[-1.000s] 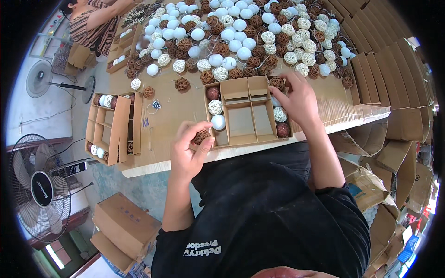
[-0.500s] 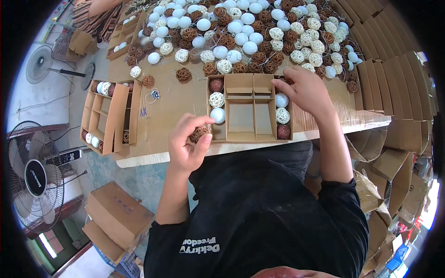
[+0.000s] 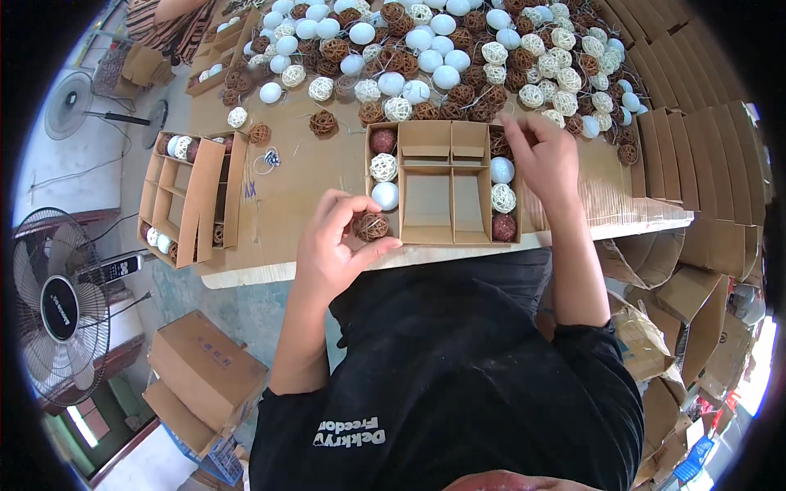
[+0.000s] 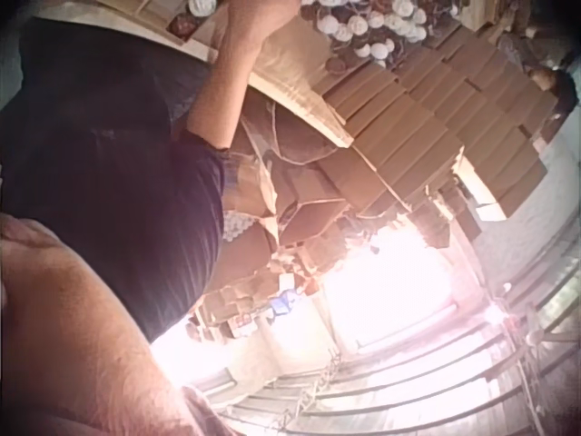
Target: Sorting and packing different colored decorative woven and plastic balls into cardboard grid organizers.
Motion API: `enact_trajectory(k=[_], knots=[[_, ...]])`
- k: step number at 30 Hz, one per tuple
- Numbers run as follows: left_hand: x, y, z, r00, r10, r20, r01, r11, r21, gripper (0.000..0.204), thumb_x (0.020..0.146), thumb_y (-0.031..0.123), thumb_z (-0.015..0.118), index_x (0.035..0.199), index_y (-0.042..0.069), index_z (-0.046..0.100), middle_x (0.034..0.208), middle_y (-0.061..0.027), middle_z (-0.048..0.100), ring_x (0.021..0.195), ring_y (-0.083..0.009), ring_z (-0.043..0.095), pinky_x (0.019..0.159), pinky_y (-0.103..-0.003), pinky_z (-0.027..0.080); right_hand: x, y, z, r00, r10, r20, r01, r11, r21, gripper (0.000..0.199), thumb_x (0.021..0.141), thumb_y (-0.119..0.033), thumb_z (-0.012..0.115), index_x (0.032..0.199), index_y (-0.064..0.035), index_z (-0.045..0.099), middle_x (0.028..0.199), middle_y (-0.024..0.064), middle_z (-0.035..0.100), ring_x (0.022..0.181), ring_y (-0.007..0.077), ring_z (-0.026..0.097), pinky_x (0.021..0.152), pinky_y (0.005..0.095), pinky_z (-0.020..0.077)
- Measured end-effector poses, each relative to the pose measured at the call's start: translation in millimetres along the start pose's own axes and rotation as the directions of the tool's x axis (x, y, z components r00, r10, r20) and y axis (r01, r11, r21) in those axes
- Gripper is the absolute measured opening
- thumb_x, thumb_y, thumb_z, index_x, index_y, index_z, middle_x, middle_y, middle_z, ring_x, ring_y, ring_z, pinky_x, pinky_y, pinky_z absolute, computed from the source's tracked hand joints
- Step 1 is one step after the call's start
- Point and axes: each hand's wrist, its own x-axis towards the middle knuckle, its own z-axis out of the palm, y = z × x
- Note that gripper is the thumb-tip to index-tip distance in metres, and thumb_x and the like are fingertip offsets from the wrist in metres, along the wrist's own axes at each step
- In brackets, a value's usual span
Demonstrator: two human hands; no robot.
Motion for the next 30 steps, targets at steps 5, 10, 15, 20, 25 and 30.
enact_trajectory(k=[5, 10, 15, 20, 25, 30], knots=[[-4, 4, 4, 0.997, -0.071, 0.028, 0.071, 0.997, -0.002, 0.048, 0.075, 0.022, 0.094, 0.113, 0.007, 0.068, 0.102, -0.0089, 0.065, 0.093, -0.0281, 0.067, 0.081, -0.04, 0.055, -15, 32, 18, 0.977, 0.197, 0.086, -0.215, 0.91, 0.355, 0.024, 0.099, -0.023, 0.073, 0.094, 0.0006, 0.071, 0.066, 0.0019, 0.06, 0.064, 0.0074, 0.05, 0.059, 0.0296, 0.0437], [-9, 0, -1, 0.995, -0.058, 0.086, 0.047, 0.991, 0.123, 0.05, 0.075, 0.024, 0.094, 0.114, 0.008, 0.069, 0.11, -0.0096, 0.068, 0.094, -0.0288, 0.068, 0.08, -0.04, 0.056, -14, 35, 19, 0.978, 0.182, 0.103, -0.206, 0.921, 0.33, 0.026, 0.1, -0.023, 0.073, 0.09, 0.0007, 0.067, 0.067, 0.0026, 0.057, 0.064, 0.0087, 0.047, 0.059, 0.0298, 0.043], [-6, 0, 5, 0.997, 0.071, 0.0, -0.069, 0.965, 0.252, 0.054, 0.069, 0.025, 0.096, 0.113, 0.006, 0.071, 0.104, -0.0099, 0.07, 0.084, -0.0258, 0.067, 0.076, -0.036, 0.055, -13, 31, 18, 0.977, 0.185, 0.102, -0.209, 0.919, 0.335, 0.027, 0.1, -0.022, 0.073, 0.088, 0.0008, 0.065, 0.066, 0.0023, 0.055, 0.064, 0.0083, 0.045, 0.059, 0.0298, 0.042], [-4, -2, 12, 0.981, 0.192, 0.035, -0.193, 0.933, 0.303, 0.05, 0.076, 0.031, 0.092, 0.116, 0.008, 0.072, 0.101, -0.0083, 0.07, 0.084, -0.0277, 0.066, 0.074, -0.039, 0.055, -13, 34, 18, 0.98, 0.169, 0.108, -0.196, 0.92, 0.338, 0.027, 0.1, -0.022, 0.073, 0.087, 0.0009, 0.065, 0.066, 0.0011, 0.055, 0.064, 0.0078, 0.045, 0.058, 0.0291, 0.0412], [-8, 1, 18, 0.994, 0.104, -0.01, -0.097, 0.95, 0.297, 0.038, 0.082, 0.027, 0.088, 0.11, 0.006, 0.072, 0.098, -0.0076, 0.069, 0.086, -0.0282, 0.067, 0.074, -0.039, 0.055, -13, 33, 19, 0.978, 0.175, 0.113, -0.204, 0.915, 0.347, 0.027, 0.1, -0.022, 0.072, 0.088, 0.0007, 0.065, 0.066, 0.0005, 0.055, 0.064, 0.0071, 0.045, 0.058, 0.0287, 0.0409], [-4, 1, 18, 0.99, 0.142, -0.014, -0.132, 0.949, 0.286, 0.029, 0.083, 0.023, 0.087, 0.1, 0.006, 0.072, 0.093, -0.0066, 0.067, 0.084, -0.0281, 0.068, 0.072, -0.039, 0.055, -13, 36, 19, 0.979, 0.172, 0.112, -0.201, 0.914, 0.353, 0.026, 0.1, -0.024, 0.073, 0.09, 0.0002, 0.068, 0.067, 0.0, 0.057, 0.064, 0.0066, 0.047, 0.059, 0.0281, 0.042]])
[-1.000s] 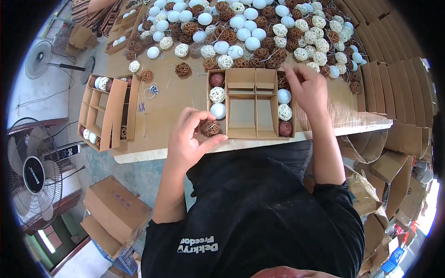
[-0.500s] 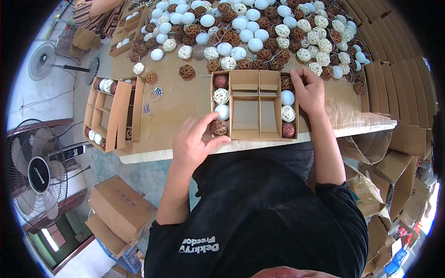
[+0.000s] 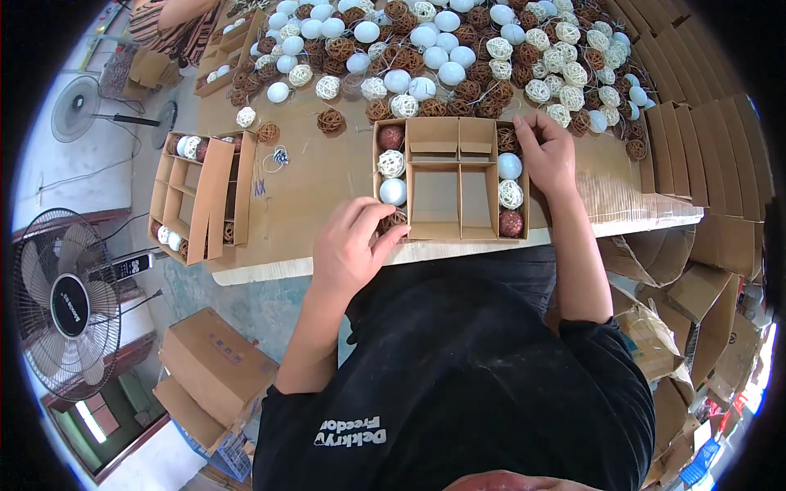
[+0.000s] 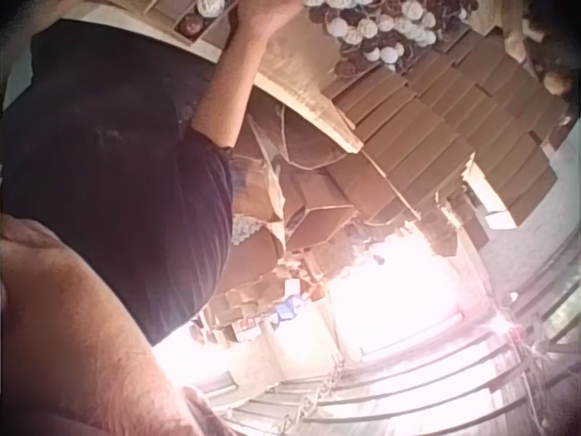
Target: Sorting and packing different colored decorative woven and plastic balls into cardboard grid organizers.
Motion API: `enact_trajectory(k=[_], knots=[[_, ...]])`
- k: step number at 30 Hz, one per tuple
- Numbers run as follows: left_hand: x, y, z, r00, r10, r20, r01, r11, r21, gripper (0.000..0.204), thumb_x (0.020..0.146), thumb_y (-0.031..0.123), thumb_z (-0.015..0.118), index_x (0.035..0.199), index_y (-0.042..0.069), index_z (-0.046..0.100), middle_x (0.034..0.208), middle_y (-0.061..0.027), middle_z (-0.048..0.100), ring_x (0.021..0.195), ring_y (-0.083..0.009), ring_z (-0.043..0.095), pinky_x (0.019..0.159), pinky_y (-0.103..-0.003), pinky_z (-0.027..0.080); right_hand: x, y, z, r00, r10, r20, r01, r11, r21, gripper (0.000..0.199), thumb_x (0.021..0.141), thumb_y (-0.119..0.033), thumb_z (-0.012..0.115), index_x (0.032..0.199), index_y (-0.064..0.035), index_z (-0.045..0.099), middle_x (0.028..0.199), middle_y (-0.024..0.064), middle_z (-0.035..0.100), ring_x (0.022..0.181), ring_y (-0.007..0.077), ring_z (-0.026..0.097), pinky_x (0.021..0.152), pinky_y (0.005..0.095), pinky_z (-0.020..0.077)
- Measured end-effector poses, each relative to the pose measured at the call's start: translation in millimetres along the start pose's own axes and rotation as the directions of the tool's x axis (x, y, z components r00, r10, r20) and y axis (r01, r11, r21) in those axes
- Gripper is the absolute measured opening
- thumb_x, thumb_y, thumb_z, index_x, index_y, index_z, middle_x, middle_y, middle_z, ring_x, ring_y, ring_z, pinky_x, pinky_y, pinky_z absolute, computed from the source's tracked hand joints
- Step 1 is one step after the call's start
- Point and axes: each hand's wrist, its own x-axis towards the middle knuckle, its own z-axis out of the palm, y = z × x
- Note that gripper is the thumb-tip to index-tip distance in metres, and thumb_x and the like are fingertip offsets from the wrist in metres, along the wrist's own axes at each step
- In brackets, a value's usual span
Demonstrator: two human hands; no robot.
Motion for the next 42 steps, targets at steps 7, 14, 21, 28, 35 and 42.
enact_trajectory(k=[7, 14, 21, 28, 35, 42], knots=[[3, 8, 8, 0.998, -0.069, -0.011, 0.069, 0.997, 0.045, 0.016, 0.084, 0.018, 0.085, 0.087, 0.007, 0.073, 0.087, -0.0046, 0.066, 0.074, -0.0263, 0.067, 0.065, -0.039, 0.054, 0, -1, 2, 1.0, 0.02, -0.009, -0.02, 1.0, 0.016, 0.026, 0.1, -0.024, 0.073, 0.091, -0.0001, 0.069, 0.069, 0.0, 0.059, 0.065, 0.0063, 0.048, 0.061, 0.0275, 0.0434], [5, 11, 9, 0.999, 0.011, 0.032, -0.016, 0.988, 0.152, 0.011, 0.087, 0.015, 0.081, 0.089, 0.007, 0.074, 0.09, -0.005, 0.065, 0.08, -0.0269, 0.065, 0.07, -0.04, 0.054, 2, 10, 0, 1.0, -0.001, -0.007, 0.001, 1.0, 0.005, 0.027, 0.1, -0.024, 0.073, 0.089, -0.0004, 0.068, 0.068, -0.0001, 0.059, 0.065, 0.0066, 0.048, 0.06, 0.0284, 0.0427], [1, 19, 10, 0.997, 0.074, 0.024, -0.077, 0.982, 0.171, 0.016, 0.09, 0.009, 0.075, 0.105, 0.004, 0.073, 0.102, -0.0068, 0.064, 0.089, -0.0278, 0.064, 0.077, -0.039, 0.055, 0, 7, 0, 0.997, -0.056, -0.044, 0.056, 0.998, 0.012, 0.028, 0.1, -0.022, 0.073, 0.086, 0.0011, 0.064, 0.067, -0.0002, 0.056, 0.066, 0.0061, 0.045, 0.059, 0.0277, 0.0406], [2, -8, 3, 0.891, -0.438, 0.122, 0.449, 0.89, -0.081, 0.028, 0.099, 0.016, 0.066, 0.123, 0.001, 0.064, 0.088, -0.0209, 0.073, 0.081, -0.0362, 0.073, 0.072, -0.043, 0.056, 2, 4, 3, 1.0, -0.026, -0.008, 0.027, 0.997, 0.075, 0.029, 0.102, -0.021, 0.071, 0.086, 0.0015, 0.064, 0.067, -0.0017, 0.054, 0.067, 0.0053, 0.044, 0.06, 0.0271, 0.04], [1, -7, -21, 0.867, -0.496, 0.048, 0.498, 0.86, -0.111, 0.014, 0.09, 0.008, 0.071, 0.102, 0.002, 0.068, 0.083, -0.0149, 0.073, 0.072, -0.0301, 0.073, 0.065, -0.042, 0.056, 0, 24, 1, 0.931, -0.17, -0.323, 0.275, 0.908, 0.316, 0.008, 0.106, -0.008, 0.06, 0.108, -0.0007, 0.063, 0.082, -0.0067, 0.054, 0.069, 0.004, 0.043, 0.063, 0.0218, 0.0376], [-18, -33, -150, 0.697, -0.649, -0.303, 0.58, 0.76, -0.294, 0.014, 0.092, -0.004, 0.063, 0.104, 0.004, 0.068, 0.084, 0.0039, 0.063, 0.069, -0.0031, 0.055, 0.058, -0.022, 0.044, 1, 24, -4, 0.937, -0.176, -0.303, 0.254, 0.937, 0.241, 0.008, 0.104, -0.007, 0.062, 0.108, -0.0003, 0.065, 0.087, -0.0053, 0.057, 0.073, 0.0026, 0.046, 0.065, 0.0198, 0.0379]])
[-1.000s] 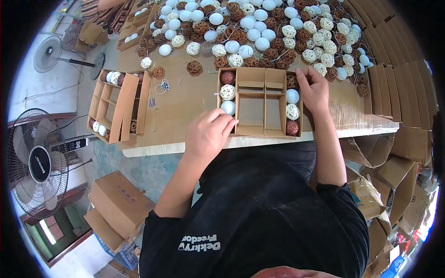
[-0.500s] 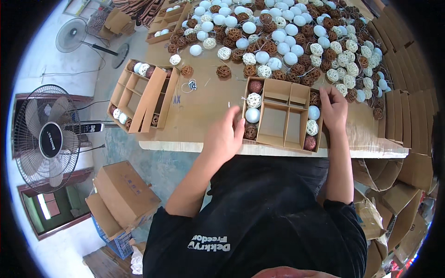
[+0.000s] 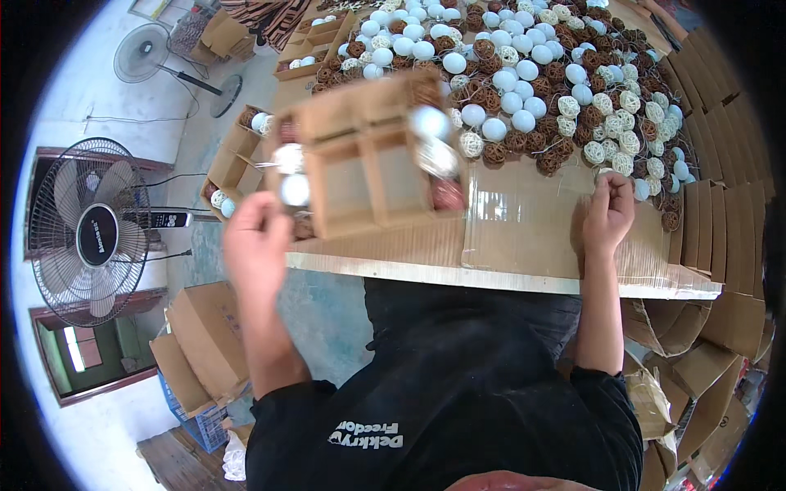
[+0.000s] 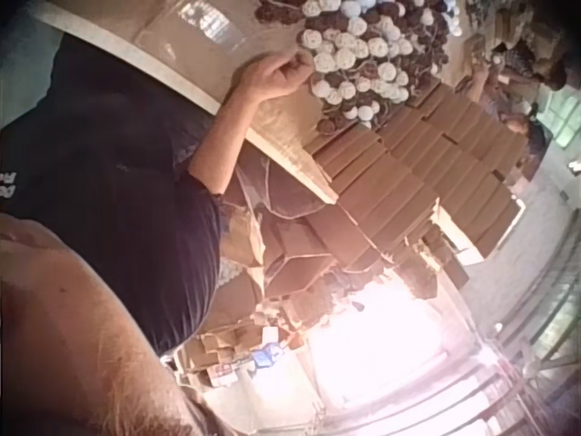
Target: Sorting and packing different colored decorative woven and plastic balls into cardboard grid organizers.
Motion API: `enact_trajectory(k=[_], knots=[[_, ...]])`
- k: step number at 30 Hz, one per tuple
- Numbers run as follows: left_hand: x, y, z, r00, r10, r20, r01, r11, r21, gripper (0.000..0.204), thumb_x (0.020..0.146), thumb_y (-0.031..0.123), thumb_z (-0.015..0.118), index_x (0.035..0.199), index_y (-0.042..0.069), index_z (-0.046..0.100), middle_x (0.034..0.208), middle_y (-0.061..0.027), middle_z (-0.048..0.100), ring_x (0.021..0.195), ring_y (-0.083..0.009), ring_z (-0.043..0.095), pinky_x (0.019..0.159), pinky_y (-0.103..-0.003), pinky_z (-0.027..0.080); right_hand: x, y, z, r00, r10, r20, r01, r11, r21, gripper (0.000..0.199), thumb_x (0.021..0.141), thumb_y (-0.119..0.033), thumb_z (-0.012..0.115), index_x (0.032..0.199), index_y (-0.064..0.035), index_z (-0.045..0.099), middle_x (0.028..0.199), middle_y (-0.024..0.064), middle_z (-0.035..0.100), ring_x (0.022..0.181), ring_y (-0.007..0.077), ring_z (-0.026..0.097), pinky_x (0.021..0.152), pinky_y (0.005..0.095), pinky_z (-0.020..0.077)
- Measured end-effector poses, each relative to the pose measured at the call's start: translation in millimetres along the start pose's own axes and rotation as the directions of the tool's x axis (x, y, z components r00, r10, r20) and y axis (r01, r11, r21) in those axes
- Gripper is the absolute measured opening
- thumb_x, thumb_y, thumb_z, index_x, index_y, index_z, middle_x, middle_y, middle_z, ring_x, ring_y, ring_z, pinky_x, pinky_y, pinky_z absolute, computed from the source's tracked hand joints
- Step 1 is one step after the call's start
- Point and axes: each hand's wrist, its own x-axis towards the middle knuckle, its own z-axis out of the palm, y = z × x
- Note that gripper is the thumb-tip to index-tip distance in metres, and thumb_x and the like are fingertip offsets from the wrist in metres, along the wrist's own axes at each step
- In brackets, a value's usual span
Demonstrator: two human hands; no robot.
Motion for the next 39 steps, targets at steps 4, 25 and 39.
enact_trajectory(k=[4, 25, 39], knots=[[44, -33, -88, 0.981, -0.028, -0.19, 0.061, 0.984, 0.168, 0.014, 0.096, 0.003, 0.059, 0.108, -0.002, 0.066, 0.078, -0.0016, 0.066, 0.058, -0.006, 0.057, 0.051, -0.024, 0.047, -5, -5, 4, 0.996, 0.055, 0.063, -0.055, 0.998, -0.011, 0.007, 0.103, -0.006, 0.064, 0.107, -0.0007, 0.065, 0.088, -0.0042, 0.059, 0.076, 0.0031, 0.049, 0.067, 0.0201, 0.041], [-54, -44, 56, 0.855, 0.473, 0.212, -0.471, 0.88, -0.062, 0.006, 0.093, 0.009, 0.072, 0.095, 0.003, 0.072, 0.087, -0.0105, 0.069, 0.074, -0.0201, 0.064, 0.066, -0.033, 0.051, 57, -169, -102, 0.674, -0.713, -0.193, 0.508, 0.637, -0.579, 0.011, 0.094, 0.002, 0.062, 0.104, 0.0055, 0.066, 0.094, 0.0125, 0.065, 0.083, 0.0171, 0.059, 0.073, 0.0286, 0.0481], [-60, -35, 181, 0.684, 0.471, 0.557, -0.289, 0.876, -0.386, 0.016, 0.092, 0.012, 0.073, 0.08, 0.005, 0.066, 0.063, -0.0074, 0.055, 0.053, -0.0191, 0.054, 0.052, -0.033, 0.043, 145, -249, -360, 0.998, -0.033, 0.052, 0.053, 0.045, -0.998, 0.037, 0.085, 0.004, 0.056, 0.119, -0.0013, 0.073, 0.121, 0.0169, 0.072, 0.118, 0.0333, 0.067, 0.105, 0.0407, 0.0511]])
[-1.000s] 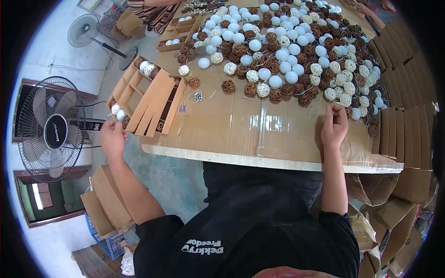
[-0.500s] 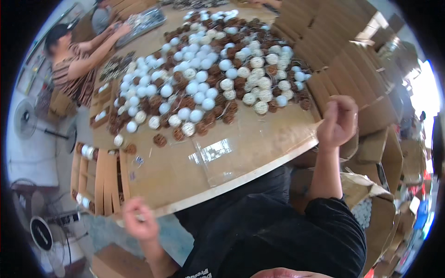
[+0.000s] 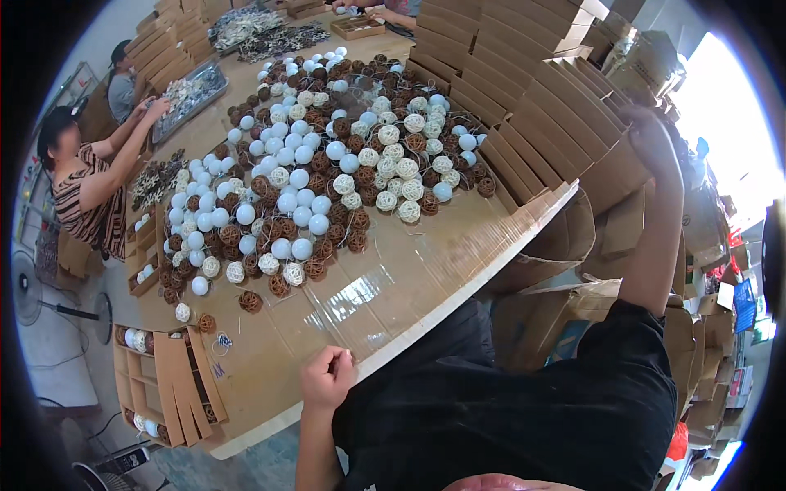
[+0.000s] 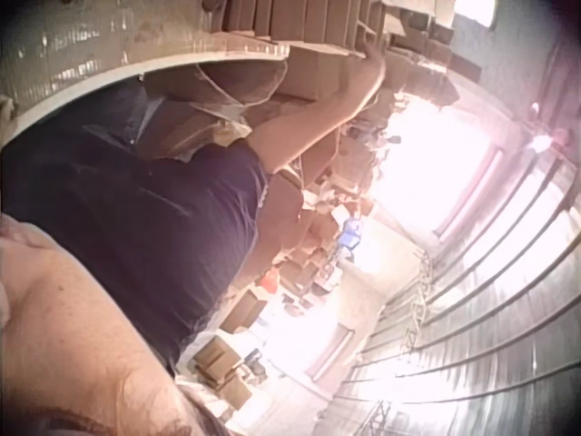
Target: Sorting and packing different colored decorative woven and plastic balls into cardboard grid organizers.
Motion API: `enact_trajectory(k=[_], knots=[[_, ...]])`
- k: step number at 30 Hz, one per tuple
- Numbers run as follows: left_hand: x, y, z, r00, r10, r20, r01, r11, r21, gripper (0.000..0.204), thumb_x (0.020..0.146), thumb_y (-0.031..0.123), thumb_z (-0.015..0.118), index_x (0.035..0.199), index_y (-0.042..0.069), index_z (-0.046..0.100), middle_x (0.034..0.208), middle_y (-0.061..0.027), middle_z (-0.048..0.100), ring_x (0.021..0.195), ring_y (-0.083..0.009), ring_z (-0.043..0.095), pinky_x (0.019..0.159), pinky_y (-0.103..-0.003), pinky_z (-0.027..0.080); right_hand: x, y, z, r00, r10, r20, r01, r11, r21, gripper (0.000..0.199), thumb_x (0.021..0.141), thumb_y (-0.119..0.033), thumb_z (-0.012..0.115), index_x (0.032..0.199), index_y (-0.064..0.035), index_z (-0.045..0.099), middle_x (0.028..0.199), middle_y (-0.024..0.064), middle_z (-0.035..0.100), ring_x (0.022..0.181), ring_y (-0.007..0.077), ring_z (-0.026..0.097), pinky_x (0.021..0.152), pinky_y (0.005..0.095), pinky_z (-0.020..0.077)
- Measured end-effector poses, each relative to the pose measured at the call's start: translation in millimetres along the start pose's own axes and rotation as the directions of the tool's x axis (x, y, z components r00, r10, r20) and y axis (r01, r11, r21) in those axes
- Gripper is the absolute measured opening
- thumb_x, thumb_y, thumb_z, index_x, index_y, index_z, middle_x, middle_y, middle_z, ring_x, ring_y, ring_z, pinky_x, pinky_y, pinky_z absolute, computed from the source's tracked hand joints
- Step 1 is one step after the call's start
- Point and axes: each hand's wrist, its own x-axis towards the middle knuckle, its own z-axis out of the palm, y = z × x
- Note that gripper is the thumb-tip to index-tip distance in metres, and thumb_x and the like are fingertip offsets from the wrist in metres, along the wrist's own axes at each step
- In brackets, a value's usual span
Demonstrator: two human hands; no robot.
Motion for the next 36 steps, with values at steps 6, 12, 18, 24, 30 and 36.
enact_trajectory(k=[6, 12, 18, 24, 30, 36], knots=[[7, 3, 13, 0.996, 0.087, -0.032, -0.075, 0.958, 0.277, 0.014, 0.089, 0.012, 0.074, 0.079, 0.008, 0.066, 0.067, -0.0058, 0.057, 0.057, -0.0246, 0.059, 0.052, -0.037, 0.045, -7, -35, 26, 0.971, 0.004, -0.239, -0.016, 0.999, -0.047, 0.036, 0.082, 0.003, 0.06, 0.116, 0.0011, 0.071, 0.116, 0.0191, 0.072, 0.113, 0.0387, 0.067, 0.102, 0.0435, 0.0519], [8, 8, 12, 0.995, 0.093, -0.02, -0.085, 0.967, 0.241, 0.015, 0.089, 0.011, 0.074, 0.079, 0.008, 0.065, 0.064, -0.0049, 0.055, 0.055, -0.0221, 0.058, 0.051, -0.035, 0.044, -46, -77, -9, 0.612, -0.498, -0.614, 0.409, 0.864, -0.293, 0.016, 0.077, -0.001, 0.064, 0.092, 0.0002, 0.07, 0.09, 0.0176, 0.07, 0.087, 0.0366, 0.069, 0.078, 0.0474, 0.0555], [-5, 1, 7, 0.994, 0.035, -0.103, -0.017, 0.984, 0.178, 0.007, 0.09, 0.009, 0.072, 0.097, 0.007, 0.072, 0.068, -0.0022, 0.056, 0.057, -0.0157, 0.056, 0.054, -0.031, 0.046, -103, -265, 11, 0.45, -0.727, -0.519, 0.893, 0.357, 0.274, 0.028, 0.057, -0.024, 0.065, 0.074, -0.0033, 0.058, 0.081, 0.0103, 0.059, 0.073, 0.0282, 0.061, 0.065, 0.0448, 0.0513], [-23, -10, -6, 0.915, 0.054, -0.4, -0.081, 0.995, -0.051, 0.042, 0.092, 0.015, 0.077, 0.133, 0.008, 0.069, 0.135, -0.0149, 0.057, 0.104, -0.0273, 0.062, 0.096, -0.038, 0.052, -161, -345, 103, 0.26, -0.718, -0.646, 0.809, -0.204, 0.552, 0.027, 0.05, -0.022, 0.057, 0.071, -0.0053, 0.058, 0.077, 0.0064, 0.058, 0.07, 0.0231, 0.061, 0.067, 0.0389, 0.0535], [-57, 4, -49, 0.882, 0.387, 0.269, -0.471, 0.678, 0.565, 0.036, 0.076, 0.011, 0.077, 0.111, 0.021, 0.079, 0.134, -0.0038, 0.066, 0.137, -0.0325, 0.049, 0.107, -0.046, 0.05, -171, -362, 156, 0.25, -0.758, -0.602, 0.799, -0.189, 0.57, 0.022, 0.057, -0.02, 0.065, 0.074, -0.0054, 0.06, 0.083, 0.0078, 0.062, 0.087, 0.0292, 0.067, 0.091, 0.0455, 0.0552], [-50, 17, -49, 0.885, 0.281, 0.371, -0.455, 0.693, 0.56, 0.028, 0.071, 0.014, 0.079, 0.097, 0.015, 0.071, 0.121, -0.0052, 0.066, 0.128, -0.03, 0.055, 0.113, -0.048, 0.046, -170, -365, 187, 0.227, -0.841, -0.491, 0.764, -0.158, 0.625, 0.02, 0.064, -0.017, 0.072, 0.077, -0.0066, 0.061, 0.089, 0.0074, 0.064, 0.1, 0.0297, 0.067, 0.107, 0.0483, 0.0509]])
